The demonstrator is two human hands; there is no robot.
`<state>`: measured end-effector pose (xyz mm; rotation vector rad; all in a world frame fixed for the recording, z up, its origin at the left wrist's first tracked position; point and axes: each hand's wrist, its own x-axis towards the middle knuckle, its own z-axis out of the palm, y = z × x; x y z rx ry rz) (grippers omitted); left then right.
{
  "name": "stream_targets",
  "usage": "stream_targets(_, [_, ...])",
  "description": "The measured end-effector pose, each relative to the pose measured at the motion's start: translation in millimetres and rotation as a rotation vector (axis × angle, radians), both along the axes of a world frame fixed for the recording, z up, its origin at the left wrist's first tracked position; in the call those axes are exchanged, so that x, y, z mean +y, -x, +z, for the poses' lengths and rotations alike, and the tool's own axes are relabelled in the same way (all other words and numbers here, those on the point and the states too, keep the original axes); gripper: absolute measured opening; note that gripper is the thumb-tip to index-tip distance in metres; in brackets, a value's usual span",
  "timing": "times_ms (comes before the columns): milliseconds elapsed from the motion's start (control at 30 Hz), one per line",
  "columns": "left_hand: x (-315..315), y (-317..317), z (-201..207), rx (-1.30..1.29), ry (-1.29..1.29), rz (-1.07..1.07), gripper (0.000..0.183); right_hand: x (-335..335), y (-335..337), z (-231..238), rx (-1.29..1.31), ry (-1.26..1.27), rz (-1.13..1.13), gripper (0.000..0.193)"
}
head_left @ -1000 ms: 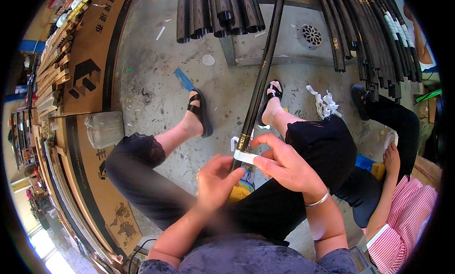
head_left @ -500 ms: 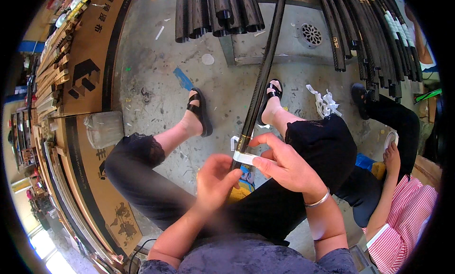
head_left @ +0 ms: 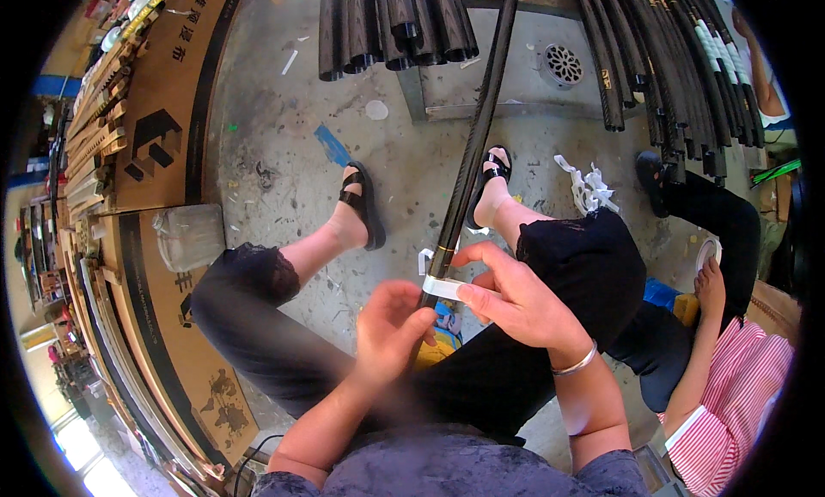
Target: The person wraps white tape around sections of long, dark fishing rods. They pull a length of tape from a roll, wrap it tightly around a specific part of the rod, and smooth it down by hand before moving to the next rod.
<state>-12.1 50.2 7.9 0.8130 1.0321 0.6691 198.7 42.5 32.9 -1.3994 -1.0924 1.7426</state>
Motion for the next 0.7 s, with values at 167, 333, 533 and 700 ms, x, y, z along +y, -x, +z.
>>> stream_targets(167, [0.0, 0.8, -1.6, -0.028, -0.006, -0.011, 0.036, 1.4, 0.1, 1.2, 0.009, 0.015, 0.004, 0.031])
stream_targets(333, [-0.2, 3.3, -2.1, -0.058, 0.000, -0.025, 0.039, 1.8, 0.2, 2.3, -0.008, 0.008, 0.003, 0.031])
stream_targets(533, [0.6, 3.7, -1.8, -0.091, 0.010, -0.027, 0.040, 1.6, -1.2, 0.7, -0.033, 0.016, 0.003, 0.033])
stream_targets(700, [1.6, 4.2, -3.8, -0.108, -0.001, -0.031, 0.039, 3.1, -0.8, 1.7, -0.038, 0.023, 0.005, 0.034])
